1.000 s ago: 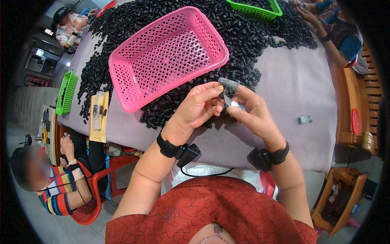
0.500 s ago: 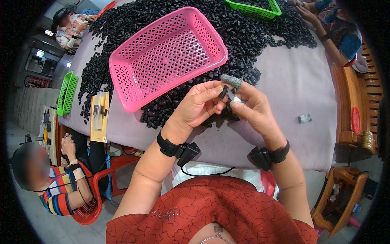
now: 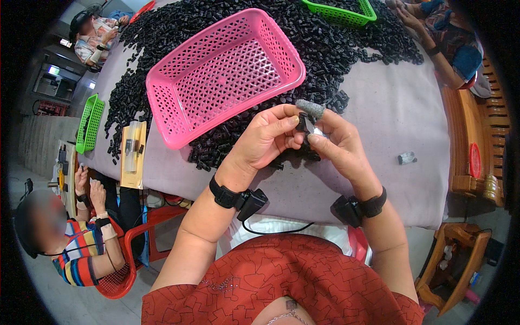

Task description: Assembling and sorting small black components on a workshop table.

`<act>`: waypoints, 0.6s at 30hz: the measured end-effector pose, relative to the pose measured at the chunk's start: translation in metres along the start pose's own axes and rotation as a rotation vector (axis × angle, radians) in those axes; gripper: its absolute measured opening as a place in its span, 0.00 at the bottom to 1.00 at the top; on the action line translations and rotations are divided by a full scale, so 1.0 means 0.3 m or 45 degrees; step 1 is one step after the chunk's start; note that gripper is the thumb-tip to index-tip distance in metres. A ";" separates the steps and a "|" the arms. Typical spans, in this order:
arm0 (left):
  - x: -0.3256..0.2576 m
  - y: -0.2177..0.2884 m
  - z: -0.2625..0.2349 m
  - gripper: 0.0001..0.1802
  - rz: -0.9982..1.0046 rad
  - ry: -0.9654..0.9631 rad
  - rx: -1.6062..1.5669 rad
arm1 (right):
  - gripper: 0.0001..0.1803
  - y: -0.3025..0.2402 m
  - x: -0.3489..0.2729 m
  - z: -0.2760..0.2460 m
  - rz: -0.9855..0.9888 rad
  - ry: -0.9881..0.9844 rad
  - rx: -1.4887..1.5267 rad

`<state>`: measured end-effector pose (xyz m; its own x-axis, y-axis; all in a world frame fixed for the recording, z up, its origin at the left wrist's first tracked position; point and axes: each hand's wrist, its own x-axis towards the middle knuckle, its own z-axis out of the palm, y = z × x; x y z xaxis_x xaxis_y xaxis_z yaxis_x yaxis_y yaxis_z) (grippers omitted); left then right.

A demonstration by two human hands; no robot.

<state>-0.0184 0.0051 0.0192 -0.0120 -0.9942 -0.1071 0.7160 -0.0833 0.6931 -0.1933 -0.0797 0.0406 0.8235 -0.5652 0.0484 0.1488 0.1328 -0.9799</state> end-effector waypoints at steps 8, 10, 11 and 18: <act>0.001 0.009 -0.008 0.16 -0.005 0.007 -0.096 | 0.23 -0.001 0.003 -0.007 0.030 0.000 -0.052; 0.003 0.007 -0.006 0.14 0.037 0.010 -0.133 | 0.22 -0.006 0.007 0.000 0.051 0.024 -0.048; 0.004 0.006 -0.005 0.12 0.079 0.011 -0.171 | 0.22 -0.005 0.006 -0.001 0.052 0.024 -0.048; 0.006 0.008 0.001 0.08 0.108 -0.003 -0.173 | 0.17 0.004 0.007 -0.003 0.057 0.052 -0.055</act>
<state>-0.0168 0.0031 0.0208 0.0506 -0.9974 -0.0505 0.8022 0.0105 0.5969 -0.1917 -0.0814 0.0393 0.8057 -0.5924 -0.0025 0.0881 0.1240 -0.9884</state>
